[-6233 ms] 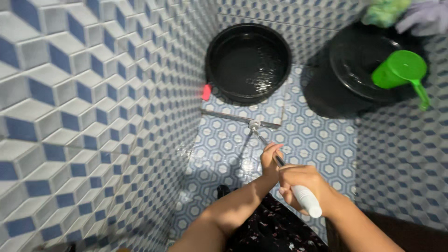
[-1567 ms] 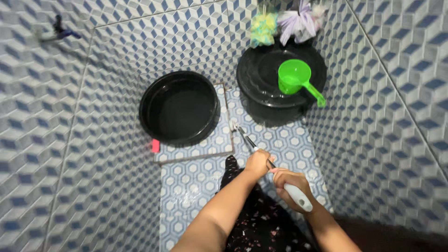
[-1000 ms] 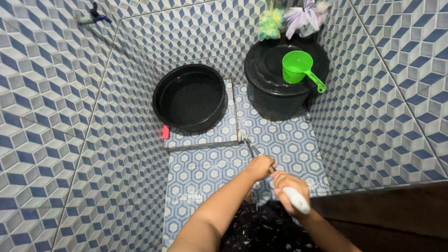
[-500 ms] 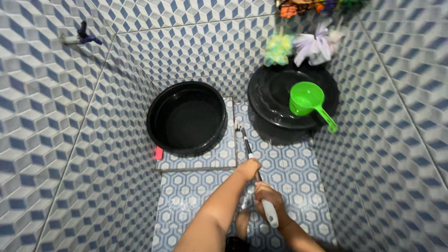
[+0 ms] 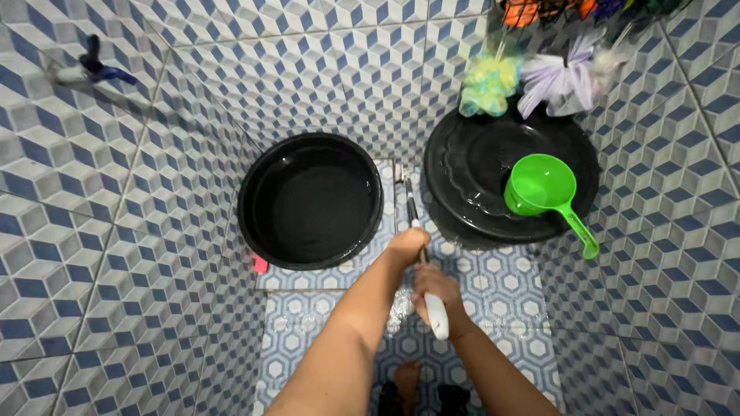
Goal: The person scrubs the tiled floor and walls of a bathroom using a long-handled brush and water.
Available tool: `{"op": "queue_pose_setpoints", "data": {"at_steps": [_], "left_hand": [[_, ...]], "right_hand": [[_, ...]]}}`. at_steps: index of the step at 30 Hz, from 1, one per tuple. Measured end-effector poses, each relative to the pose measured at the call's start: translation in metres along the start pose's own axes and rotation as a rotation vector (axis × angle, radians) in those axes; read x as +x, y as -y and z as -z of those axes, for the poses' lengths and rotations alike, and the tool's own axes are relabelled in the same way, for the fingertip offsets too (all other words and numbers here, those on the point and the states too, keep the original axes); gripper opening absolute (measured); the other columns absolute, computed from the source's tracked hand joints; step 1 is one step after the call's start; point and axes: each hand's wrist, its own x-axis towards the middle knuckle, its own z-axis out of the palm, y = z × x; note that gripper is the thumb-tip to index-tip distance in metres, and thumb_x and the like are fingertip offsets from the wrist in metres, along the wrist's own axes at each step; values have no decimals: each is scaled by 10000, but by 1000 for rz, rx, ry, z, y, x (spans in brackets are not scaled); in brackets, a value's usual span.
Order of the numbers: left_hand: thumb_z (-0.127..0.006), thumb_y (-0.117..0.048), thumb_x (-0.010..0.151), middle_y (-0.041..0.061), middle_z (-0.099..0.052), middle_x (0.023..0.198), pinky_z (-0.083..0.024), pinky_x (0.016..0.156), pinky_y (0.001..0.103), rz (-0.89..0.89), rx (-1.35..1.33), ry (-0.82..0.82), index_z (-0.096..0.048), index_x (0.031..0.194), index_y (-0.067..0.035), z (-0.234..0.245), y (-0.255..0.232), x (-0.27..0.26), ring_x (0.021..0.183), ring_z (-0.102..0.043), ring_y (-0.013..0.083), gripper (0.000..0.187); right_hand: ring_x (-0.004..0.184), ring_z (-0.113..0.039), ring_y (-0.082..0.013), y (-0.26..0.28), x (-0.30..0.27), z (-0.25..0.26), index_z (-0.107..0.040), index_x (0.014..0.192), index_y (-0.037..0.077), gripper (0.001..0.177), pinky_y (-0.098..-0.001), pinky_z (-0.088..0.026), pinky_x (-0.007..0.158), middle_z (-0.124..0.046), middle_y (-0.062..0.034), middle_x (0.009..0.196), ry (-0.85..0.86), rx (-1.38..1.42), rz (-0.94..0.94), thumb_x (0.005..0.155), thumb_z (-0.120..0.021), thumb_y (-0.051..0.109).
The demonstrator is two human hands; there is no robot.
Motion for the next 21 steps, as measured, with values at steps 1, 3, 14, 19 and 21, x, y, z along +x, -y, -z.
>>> {"op": "queue_pose_setpoints", "data": {"at_steps": [1, 3, 14, 19, 21], "left_hand": [[-702, -52, 712, 175, -692, 1047, -581, 806, 458, -3, 17, -2, -713, 882, -108, -1, -2, -3, 993, -698, 395, 180], [-707, -58, 713, 175, -691, 1046, -577, 818, 456, 10, 14, -5, -713, 897, -112, -5, -16, -12, 993, -697, 395, 192], [-716, -180, 758, 161, -721, 952, -560, 798, 485, -28, -179, -47, -694, 836, -94, -18, -159, -155, 947, -699, 388, 118], [-728, -201, 802, 171, -706, 906, -557, 773, 492, -44, -170, -14, -698, 833, -79, -7, -233, -230, 896, -695, 394, 130], [-721, -213, 820, 162, -711, 908, -560, 775, 489, -51, -190, -6, -697, 833, -79, 2, -257, -256, 890, -698, 387, 136]], "right_hand": [[736, -644, -283, 5, 0, 1, -552, 745, 67, 157, -477, -539, 985, -579, -90, 727, 10, -14, 14, 737, -684, -18], [717, -627, -285, 15, -3, 4, -544, 738, 73, 159, -455, -544, 932, -571, -86, 712, 31, -13, 23, 749, -681, -6], [679, -593, -296, 151, -107, 32, -531, 715, 60, 193, -362, -530, 706, -568, -100, 708, 139, 22, -152, 766, -716, 37], [762, -650, -299, 215, -163, 35, -529, 758, 60, 188, -434, -592, 876, -587, -94, 749, 150, 14, -56, 738, -705, -3], [757, -660, -294, 242, -177, 37, -548, 762, 56, 178, -434, -597, 852, -593, -98, 746, 130, 11, -81, 722, -703, -21]]}}
